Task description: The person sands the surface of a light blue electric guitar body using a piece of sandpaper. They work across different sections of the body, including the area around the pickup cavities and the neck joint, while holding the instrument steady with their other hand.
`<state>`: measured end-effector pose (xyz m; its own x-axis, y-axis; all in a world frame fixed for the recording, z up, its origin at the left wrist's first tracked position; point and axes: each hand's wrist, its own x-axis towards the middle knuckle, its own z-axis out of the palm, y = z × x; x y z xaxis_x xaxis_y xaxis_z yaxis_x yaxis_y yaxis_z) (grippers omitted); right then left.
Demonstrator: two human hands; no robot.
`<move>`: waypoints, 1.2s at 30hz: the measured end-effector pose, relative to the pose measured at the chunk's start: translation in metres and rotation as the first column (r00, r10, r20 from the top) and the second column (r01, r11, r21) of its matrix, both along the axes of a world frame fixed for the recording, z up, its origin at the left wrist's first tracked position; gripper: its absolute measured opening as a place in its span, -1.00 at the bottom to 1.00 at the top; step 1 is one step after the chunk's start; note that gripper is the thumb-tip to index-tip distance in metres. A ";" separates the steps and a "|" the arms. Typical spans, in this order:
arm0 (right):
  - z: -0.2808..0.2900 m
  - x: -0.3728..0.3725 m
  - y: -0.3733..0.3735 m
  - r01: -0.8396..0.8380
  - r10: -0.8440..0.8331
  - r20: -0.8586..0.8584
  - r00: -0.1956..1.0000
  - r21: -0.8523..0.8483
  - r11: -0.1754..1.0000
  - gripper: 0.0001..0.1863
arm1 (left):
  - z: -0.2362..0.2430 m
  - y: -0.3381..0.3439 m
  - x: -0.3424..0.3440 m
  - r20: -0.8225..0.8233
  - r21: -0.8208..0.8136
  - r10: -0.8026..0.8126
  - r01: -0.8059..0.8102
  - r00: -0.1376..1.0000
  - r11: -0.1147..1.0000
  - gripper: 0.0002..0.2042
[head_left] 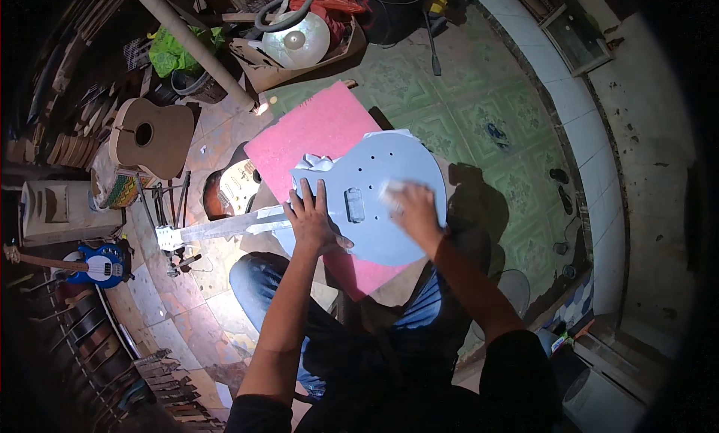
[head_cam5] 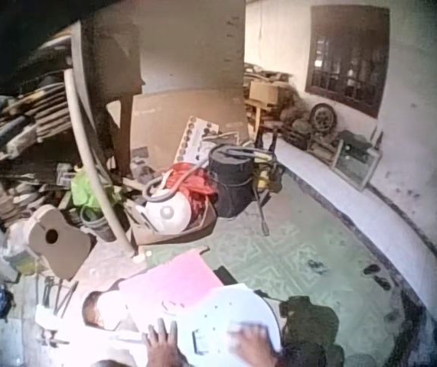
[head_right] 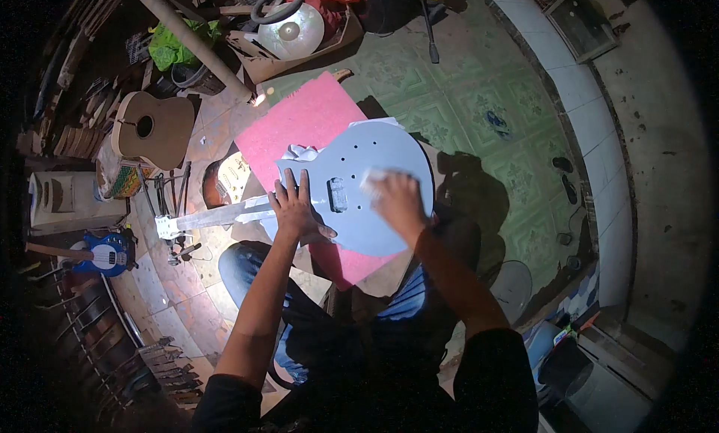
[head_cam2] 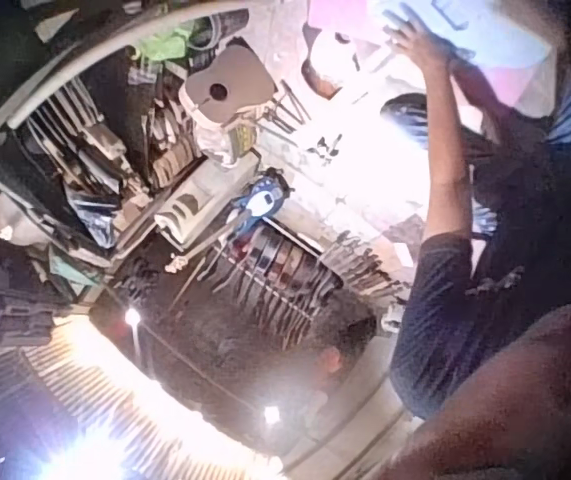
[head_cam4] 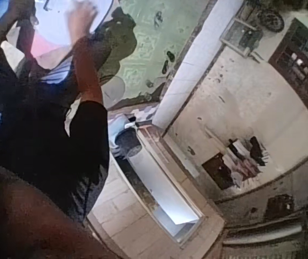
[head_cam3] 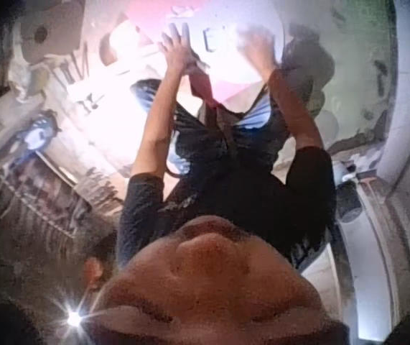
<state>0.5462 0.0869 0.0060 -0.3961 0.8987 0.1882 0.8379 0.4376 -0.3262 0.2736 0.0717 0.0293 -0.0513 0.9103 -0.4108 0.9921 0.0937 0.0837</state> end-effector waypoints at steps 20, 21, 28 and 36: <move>-0.021 0.011 -0.009 0.312 -0.312 -0.039 0.949 -0.005 0.950 -0.36 | 0.001 0.000 0.002 -0.012 -0.013 0.010 -0.010 1.000 1.000 0.73; -0.016 -0.005 -0.041 0.171 -0.173 -0.053 0.984 -0.026 0.985 -0.34 | -0.001 -0.002 -0.002 -0.018 -0.014 0.019 -0.019 1.000 1.000 0.73; -0.028 0.039 0.014 0.347 -0.349 -0.073 0.934 -0.038 0.937 -0.42 | 0.001 0.003 0.005 0.004 0.015 0.000 0.000 1.000 1.000 0.73; -0.011 0.001 -0.057 0.151 -0.152 -0.111 0.982 -0.014 0.988 -0.43 | -0.009 -0.005 -0.008 -0.009 0.059 -0.004 0.005 1.000 0.998 0.82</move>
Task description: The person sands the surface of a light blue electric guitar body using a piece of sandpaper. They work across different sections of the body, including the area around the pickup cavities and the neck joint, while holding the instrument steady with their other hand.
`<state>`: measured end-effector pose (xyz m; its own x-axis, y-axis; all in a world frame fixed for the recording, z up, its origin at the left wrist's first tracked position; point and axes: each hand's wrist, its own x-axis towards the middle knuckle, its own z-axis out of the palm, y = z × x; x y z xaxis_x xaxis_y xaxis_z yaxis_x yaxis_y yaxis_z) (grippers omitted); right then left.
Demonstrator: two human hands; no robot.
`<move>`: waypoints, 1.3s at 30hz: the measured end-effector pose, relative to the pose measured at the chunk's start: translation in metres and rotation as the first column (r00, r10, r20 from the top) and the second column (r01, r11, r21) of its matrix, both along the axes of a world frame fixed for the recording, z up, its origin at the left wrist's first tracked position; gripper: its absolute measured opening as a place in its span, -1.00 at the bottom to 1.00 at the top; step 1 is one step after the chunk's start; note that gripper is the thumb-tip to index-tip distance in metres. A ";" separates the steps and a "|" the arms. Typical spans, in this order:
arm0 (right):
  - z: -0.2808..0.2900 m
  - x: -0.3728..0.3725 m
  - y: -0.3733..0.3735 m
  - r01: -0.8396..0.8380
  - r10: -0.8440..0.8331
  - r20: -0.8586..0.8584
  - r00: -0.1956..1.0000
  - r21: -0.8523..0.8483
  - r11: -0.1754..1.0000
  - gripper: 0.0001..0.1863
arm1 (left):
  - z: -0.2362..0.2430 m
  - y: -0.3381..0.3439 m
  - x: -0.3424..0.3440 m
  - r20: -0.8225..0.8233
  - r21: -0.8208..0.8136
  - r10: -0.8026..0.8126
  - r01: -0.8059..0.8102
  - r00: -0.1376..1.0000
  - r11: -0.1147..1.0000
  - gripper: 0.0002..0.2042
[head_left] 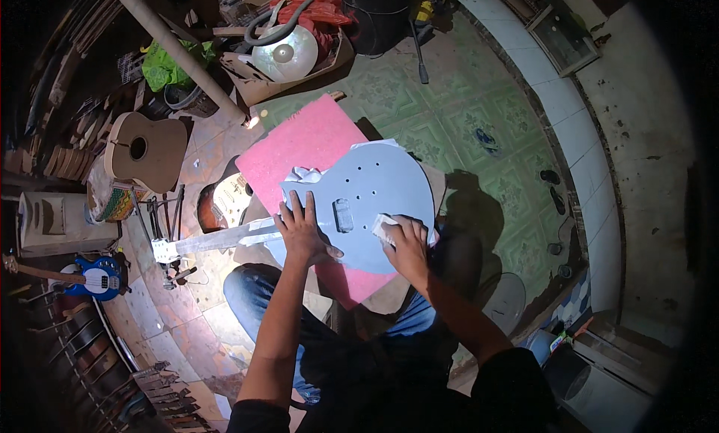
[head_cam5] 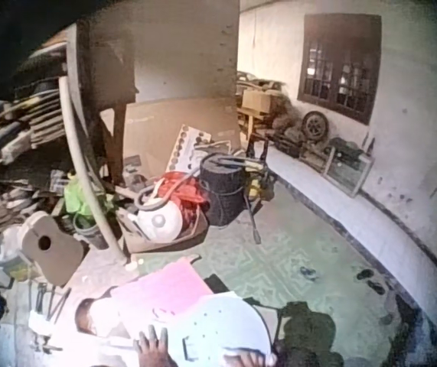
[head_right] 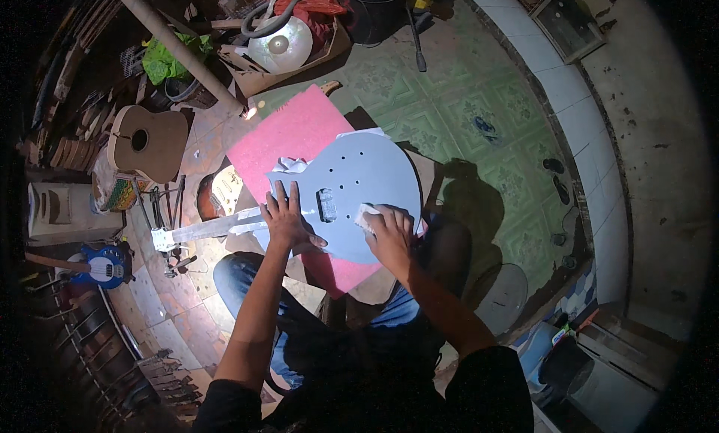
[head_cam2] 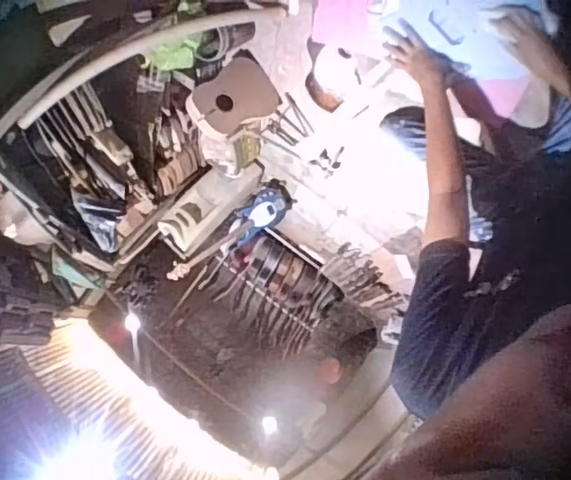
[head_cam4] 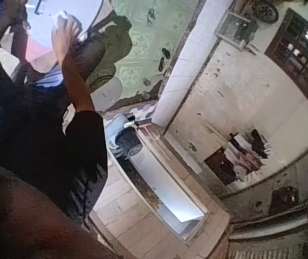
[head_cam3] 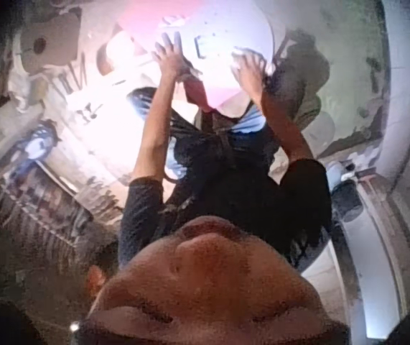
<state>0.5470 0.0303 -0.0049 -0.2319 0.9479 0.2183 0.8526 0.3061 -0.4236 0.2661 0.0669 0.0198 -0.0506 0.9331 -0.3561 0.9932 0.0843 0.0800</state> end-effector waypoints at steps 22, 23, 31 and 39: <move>0.002 0.033 0.081 0.515 -0.521 -0.090 0.849 -0.083 0.853 -0.49 | 0.002 0.006 0.006 -0.005 -0.048 0.020 -0.021 1.000 0.999 0.74; 0.000 0.032 0.061 0.463 -0.466 -0.118 0.877 -0.052 0.885 -0.49 | 0.001 0.005 0.005 -0.015 -0.050 0.018 -0.018 1.000 0.999 0.74; -0.010 0.040 0.036 0.460 -0.457 -0.139 0.878 -0.017 0.888 -0.44 | 0.002 0.005 0.009 0.007 -0.034 0.010 -0.010 1.000 0.999 0.72; -0.009 0.035 -0.004 0.417 -0.416 -0.164 0.895 -0.027 0.908 -0.47 | 0.000 0.003 0.003 -0.022 -0.022 0.018 -0.019 1.000 1.000 0.72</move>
<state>0.5823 0.0263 -0.0134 0.2231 0.9479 0.2274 0.8225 -0.0579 -0.5658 0.2686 0.0704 0.0200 -0.0756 0.9237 -0.3756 0.9929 0.1043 0.0566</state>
